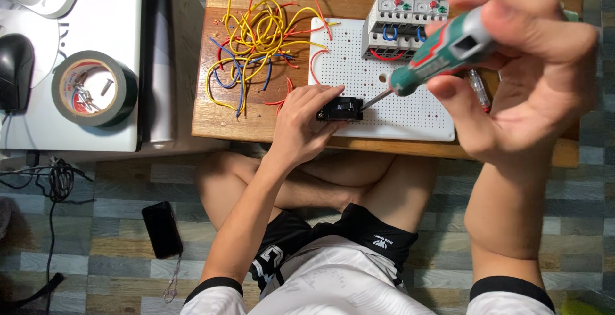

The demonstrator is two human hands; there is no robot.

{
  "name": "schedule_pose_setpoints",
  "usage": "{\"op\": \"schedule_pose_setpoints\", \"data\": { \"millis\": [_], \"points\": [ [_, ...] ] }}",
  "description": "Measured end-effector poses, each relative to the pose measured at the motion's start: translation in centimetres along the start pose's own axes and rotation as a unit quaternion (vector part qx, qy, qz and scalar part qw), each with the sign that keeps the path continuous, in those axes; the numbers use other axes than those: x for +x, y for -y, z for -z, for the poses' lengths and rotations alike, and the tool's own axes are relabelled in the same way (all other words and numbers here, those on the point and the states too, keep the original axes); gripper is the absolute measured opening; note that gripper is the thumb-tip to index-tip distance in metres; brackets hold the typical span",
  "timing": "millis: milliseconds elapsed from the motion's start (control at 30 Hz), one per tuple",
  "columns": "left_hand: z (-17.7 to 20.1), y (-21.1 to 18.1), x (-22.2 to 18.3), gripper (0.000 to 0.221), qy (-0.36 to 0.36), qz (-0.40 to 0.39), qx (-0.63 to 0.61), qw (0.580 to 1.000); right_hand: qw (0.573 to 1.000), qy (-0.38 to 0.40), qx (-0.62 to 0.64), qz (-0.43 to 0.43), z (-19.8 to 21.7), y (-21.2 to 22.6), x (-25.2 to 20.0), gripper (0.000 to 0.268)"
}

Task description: Preparing an electrical socket by loosening screws and stripping wires for assembly.

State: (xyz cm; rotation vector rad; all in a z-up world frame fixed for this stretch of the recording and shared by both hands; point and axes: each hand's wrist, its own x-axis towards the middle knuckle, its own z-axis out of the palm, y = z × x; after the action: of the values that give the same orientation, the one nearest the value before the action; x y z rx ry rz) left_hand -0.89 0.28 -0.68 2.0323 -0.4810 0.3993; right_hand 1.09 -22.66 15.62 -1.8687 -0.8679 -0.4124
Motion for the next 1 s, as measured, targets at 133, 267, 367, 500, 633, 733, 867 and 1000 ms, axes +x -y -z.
{"op": "schedule_pose_setpoints", "data": {
  "millis": [133, 267, 367, 500, 633, 733, 867, 1000],
  "points": [
    [-0.1, -0.1, 0.1, 0.060, -0.001, 0.003, -0.006, 1.000, 0.997, 0.042, 0.070, 0.004, 0.7, -0.5, 0.5, 0.043],
    [-0.2, 0.2, 0.0, 0.060, -0.010, 0.011, -0.012, 1.000, 1.000, 0.008, 0.014, 0.013, -0.8, 1.2, 1.0, 0.046],
    [-0.4, 0.3, -0.1, 0.060, -0.014, 0.011, -0.012, 1.000, 1.000, -0.023, -0.017, -0.007, -1.7, 2.2, 0.9, 0.046],
    [-0.2, 0.2, 0.1, 0.059, -0.010, 0.011, -0.015, 1.000, 0.999, -0.037, -0.036, -0.008, -2.1, 2.4, 0.5, 0.047],
    [-0.3, 0.3, 0.1, 0.058, -0.011, 0.008, -0.006, 1.000, 0.999, -0.044, 0.004, -0.004, -2.3, 1.1, 0.6, 0.046],
    [0.1, 0.0, 0.1, 0.059, -0.012, 0.005, 0.000, 1.000, 0.997, -0.018, -0.011, 0.070, -2.2, 0.0, 0.9, 0.042],
    [2.4, -0.9, 1.3, 0.069, 0.034, 0.019, -0.053, 0.998, 0.997, -0.014, 0.059, 0.041, -1.4, -0.4, 1.3, 0.040],
    [4.1, -0.6, 3.2, 0.030, -0.019, 0.027, -0.151, 0.988, 0.994, -0.048, 0.080, 0.048, 0.6, -0.7, 0.0, 0.059]
  ]
}}
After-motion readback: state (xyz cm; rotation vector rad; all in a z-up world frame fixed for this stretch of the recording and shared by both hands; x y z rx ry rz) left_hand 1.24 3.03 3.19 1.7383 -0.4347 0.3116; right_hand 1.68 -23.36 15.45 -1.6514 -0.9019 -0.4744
